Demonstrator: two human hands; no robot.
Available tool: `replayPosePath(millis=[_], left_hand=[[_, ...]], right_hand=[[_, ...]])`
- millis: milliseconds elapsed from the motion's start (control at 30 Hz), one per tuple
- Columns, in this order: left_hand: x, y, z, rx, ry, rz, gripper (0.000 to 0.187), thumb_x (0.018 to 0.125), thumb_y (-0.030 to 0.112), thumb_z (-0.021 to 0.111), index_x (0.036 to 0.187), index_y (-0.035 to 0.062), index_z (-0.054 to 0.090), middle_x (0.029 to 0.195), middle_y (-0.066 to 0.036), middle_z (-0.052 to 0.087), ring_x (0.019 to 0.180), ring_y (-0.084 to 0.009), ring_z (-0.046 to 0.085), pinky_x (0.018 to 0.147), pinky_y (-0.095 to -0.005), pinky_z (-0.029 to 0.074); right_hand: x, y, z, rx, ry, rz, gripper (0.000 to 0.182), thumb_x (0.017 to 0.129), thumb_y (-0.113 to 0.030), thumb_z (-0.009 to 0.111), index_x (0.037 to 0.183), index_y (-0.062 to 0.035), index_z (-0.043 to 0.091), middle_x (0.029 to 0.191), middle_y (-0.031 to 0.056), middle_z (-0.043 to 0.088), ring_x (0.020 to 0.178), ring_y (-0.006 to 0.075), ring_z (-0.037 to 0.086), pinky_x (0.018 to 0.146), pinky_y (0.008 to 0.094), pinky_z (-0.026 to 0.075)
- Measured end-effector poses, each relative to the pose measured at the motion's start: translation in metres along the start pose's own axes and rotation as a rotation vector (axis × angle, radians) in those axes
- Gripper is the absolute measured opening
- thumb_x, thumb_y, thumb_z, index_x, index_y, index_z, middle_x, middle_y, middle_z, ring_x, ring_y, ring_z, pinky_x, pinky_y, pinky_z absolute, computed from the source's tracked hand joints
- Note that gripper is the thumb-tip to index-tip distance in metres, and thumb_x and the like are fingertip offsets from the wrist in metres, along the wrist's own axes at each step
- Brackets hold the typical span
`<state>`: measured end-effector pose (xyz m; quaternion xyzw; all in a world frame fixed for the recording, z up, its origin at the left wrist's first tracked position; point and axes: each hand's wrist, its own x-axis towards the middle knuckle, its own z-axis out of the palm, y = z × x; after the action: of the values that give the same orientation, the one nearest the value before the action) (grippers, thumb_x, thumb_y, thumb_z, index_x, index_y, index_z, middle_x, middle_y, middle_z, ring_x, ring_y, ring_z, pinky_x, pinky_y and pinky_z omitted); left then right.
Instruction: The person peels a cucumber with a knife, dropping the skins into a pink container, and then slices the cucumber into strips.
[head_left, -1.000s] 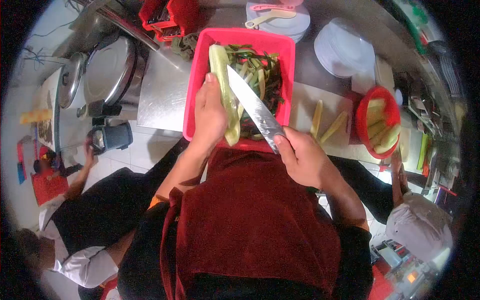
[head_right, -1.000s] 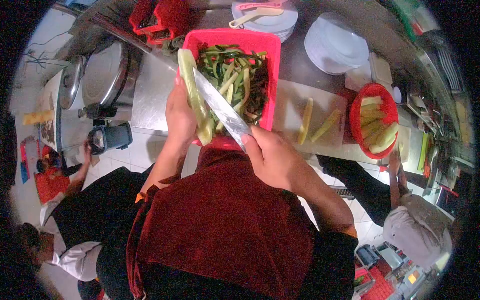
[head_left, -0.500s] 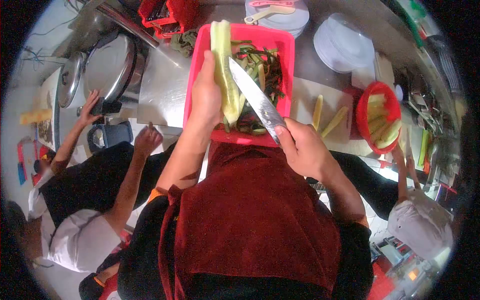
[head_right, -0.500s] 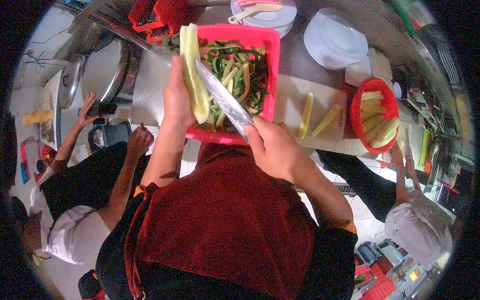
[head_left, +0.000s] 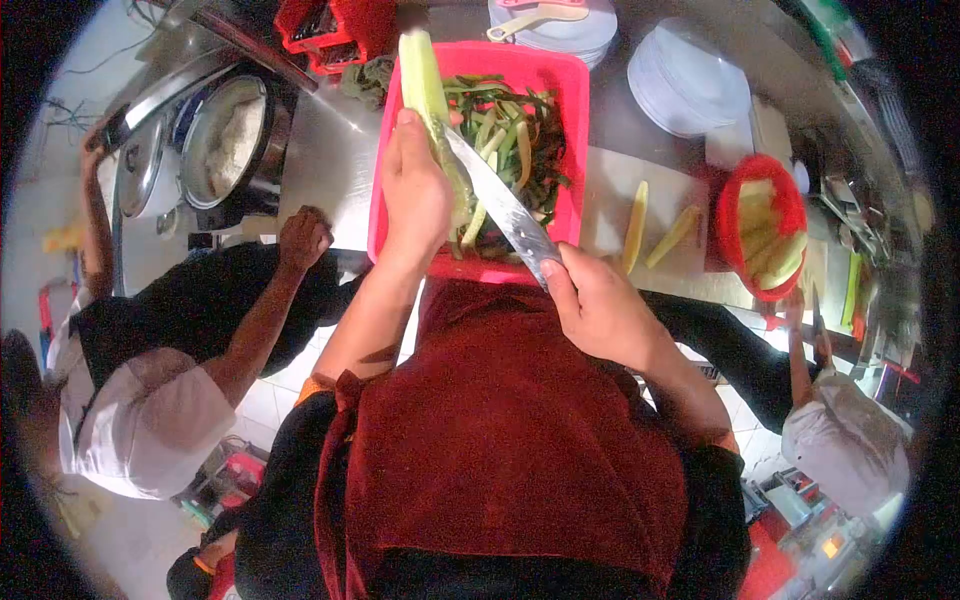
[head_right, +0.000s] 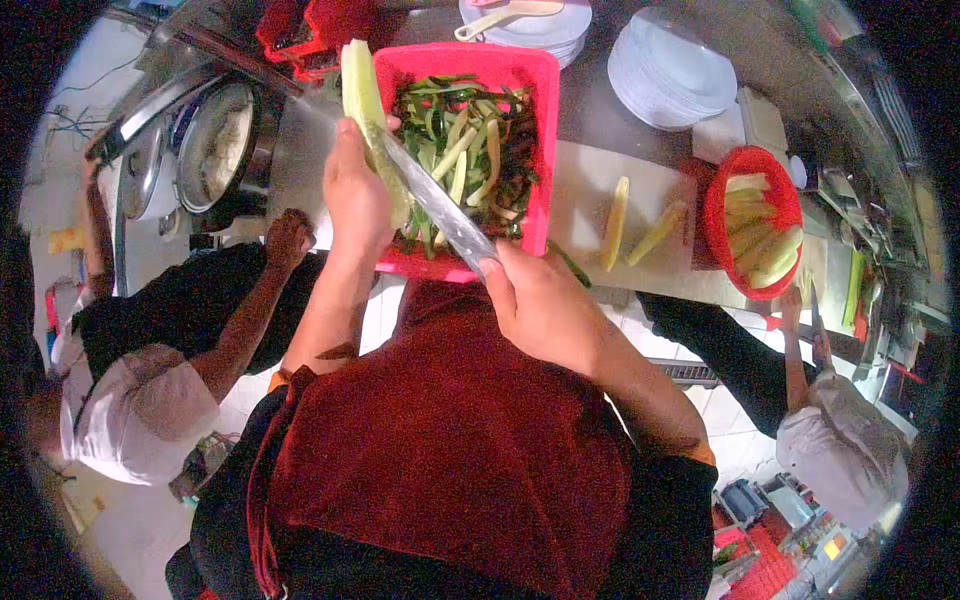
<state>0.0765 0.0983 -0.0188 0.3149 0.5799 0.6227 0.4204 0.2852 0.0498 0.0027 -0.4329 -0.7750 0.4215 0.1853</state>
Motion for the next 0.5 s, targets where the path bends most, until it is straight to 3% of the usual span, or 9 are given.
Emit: replayPosePath(millis=[133, 200, 267, 433, 500], left_hand=[[0.001, 0.0, 0.003, -0.008, 0.037, 0.026, 0.051, 0.106, 0.038, 0.032, 0.1, 0.0004, 0.065, 0.082, -0.003, 0.059, 0.073, -0.0102, 0.051, 0.065, -0.025, 0.04], [0.005, -0.003, 0.006, -0.023, 0.053, 0.022, 0.05, 0.106, 0.038, 0.032, 0.101, 0.0005, 0.065, 0.082, -0.003, 0.059, 0.073, -0.01, 0.051, 0.065, -0.025, 0.04], [0.008, -0.01, 0.006, -0.186, 0.053, -0.023, 0.048, 0.105, 0.04, 0.029, 0.102, 0.0039, 0.062, 0.075, -0.006, 0.057, 0.065, -0.0142, 0.052, 0.06, -0.0291, 0.043], [0.006, -0.012, 0.008, -0.139, 0.039, 0.027, 0.048, 0.105, 0.039, 0.028, 0.103, 0.004, 0.06, 0.075, -0.006, 0.057, 0.065, -0.0146, 0.052, 0.06, -0.0294, 0.042], [0.0, -0.011, 0.006, -0.081, 0.023, 0.051, 0.048, 0.105, 0.039, 0.028, 0.104, 0.004, 0.06, 0.075, -0.006, 0.057, 0.065, -0.0146, 0.052, 0.06, -0.0292, 0.042]], right_hand=[[-0.004, -0.006, 0.001, 0.025, -0.025, 0.054, 0.022, 0.099, -0.019, 0.047, 0.093, 0.0013, 0.053, 0.076, 0.0269, 0.057, 0.076, 0.0478, 0.057, 0.065, 0.0496, 0.044], [-0.002, -0.01, 0.005, 0.002, 0.021, 0.044, 0.021, 0.096, -0.018, 0.051, 0.087, 0.0007, 0.053, 0.074, 0.0269, 0.059, 0.072, 0.0491, 0.058, 0.063, 0.055, 0.045], [-0.002, -0.003, 0.013, 0.01, 0.006, 0.058, 0.021, 0.098, -0.019, 0.049, 0.091, 0.0008, 0.053, 0.077, 0.027, 0.059, 0.075, 0.0486, 0.058, 0.065, 0.0529, 0.045], [0.0, 0.004, 0.015, 0.072, 0.031, 0.054, 0.021, 0.099, -0.019, 0.047, 0.095, 0.0006, 0.053, 0.078, 0.0271, 0.058, 0.077, 0.0483, 0.057, 0.067, 0.0506, 0.044], [-0.006, 0.001, 0.009, 0.037, 0.096, -0.005, 0.021, 0.096, -0.019, 0.05, 0.089, 0.0002, 0.051, 0.075, 0.0276, 0.059, 0.071, 0.0493, 0.059, 0.063, 0.0572, 0.044]])
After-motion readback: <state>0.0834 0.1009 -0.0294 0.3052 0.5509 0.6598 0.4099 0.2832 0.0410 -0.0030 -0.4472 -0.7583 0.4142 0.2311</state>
